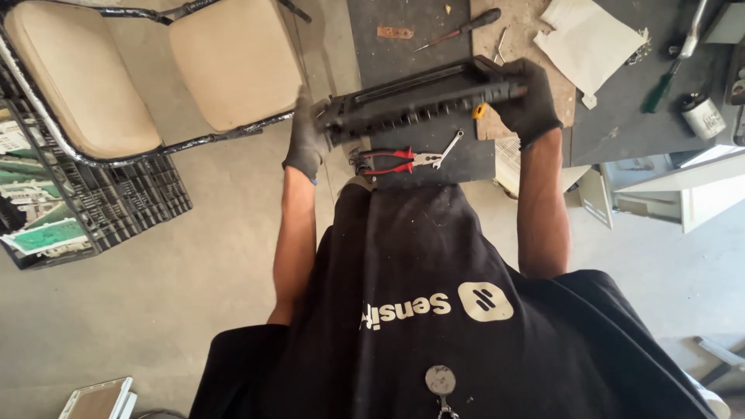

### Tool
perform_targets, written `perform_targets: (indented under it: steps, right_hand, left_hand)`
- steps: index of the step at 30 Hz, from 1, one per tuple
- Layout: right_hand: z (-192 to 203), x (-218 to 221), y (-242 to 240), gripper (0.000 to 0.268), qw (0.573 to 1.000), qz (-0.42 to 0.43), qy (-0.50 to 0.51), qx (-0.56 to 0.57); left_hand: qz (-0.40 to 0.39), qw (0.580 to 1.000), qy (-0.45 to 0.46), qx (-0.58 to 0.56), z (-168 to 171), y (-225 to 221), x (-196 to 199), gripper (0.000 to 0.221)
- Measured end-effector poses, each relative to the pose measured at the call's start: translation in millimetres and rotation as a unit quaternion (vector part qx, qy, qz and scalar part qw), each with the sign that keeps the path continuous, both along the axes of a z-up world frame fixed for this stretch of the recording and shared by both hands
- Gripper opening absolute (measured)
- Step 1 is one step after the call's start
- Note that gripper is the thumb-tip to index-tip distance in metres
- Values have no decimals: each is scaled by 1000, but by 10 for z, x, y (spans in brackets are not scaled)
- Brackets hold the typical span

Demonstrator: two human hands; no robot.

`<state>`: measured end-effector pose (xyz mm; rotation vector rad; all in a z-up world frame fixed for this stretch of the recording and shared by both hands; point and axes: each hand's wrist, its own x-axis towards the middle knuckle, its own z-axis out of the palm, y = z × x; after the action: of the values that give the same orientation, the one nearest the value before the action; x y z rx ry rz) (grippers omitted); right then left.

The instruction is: Disassembling a plastic door frame from an appliance using a screwdriver and pliers on a workbench.

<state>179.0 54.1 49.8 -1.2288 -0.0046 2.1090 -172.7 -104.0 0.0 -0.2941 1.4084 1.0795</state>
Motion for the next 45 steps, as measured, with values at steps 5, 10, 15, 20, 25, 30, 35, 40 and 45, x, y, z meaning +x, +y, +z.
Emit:
perform_targets:
  steps: [5, 10, 15, 20, 25, 30, 35, 40, 45]
  right_hand:
    - [-23, 182, -327, 16, 990, 123, -10, 64]
    - [-57, 250, -604, 90, 969, 132, -131, 164]
    - [-28, 136, -677, 43, 946, 68, -110, 298]
    - [-242, -246, -600, 21, 941, 3, -161, 296]
    - [-956, -551, -621, 15, 968, -38, -31, 247]
    - [-666, -1028, -869, 8, 983, 65, -47, 166]
    - [-1120, -915, -962, 29, 846, 190, -178, 465]
    - [-307, -980, -876, 35, 941, 135, -188, 247]
    - [985, -739, -768, 47, 940, 100, -146, 291]
  left_hand:
    - [-11, 998, -3, 56, -194, -151, 114, 37]
    - [-134, 959, 179, 172, -48, -156, 18, 70]
    - [-174, 852, 304, 390, 890, 37, -9, 55]
    - [-203, 838, 313, 398, 1455, 96, 57, 68]
    - [-272, 820, 139, 484, 1861, 200, 153, 91]
    - [-270, 820, 275, 424, 2053, 161, 473, 45]
    - [-276, 820, 199, 460, 1928, 216, 722, 38]
    - [-251, 848, 192, 426, 2103, 220, 942, 32]
    - [-260, 813, 250, 457, 2121, 156, 1065, 34]
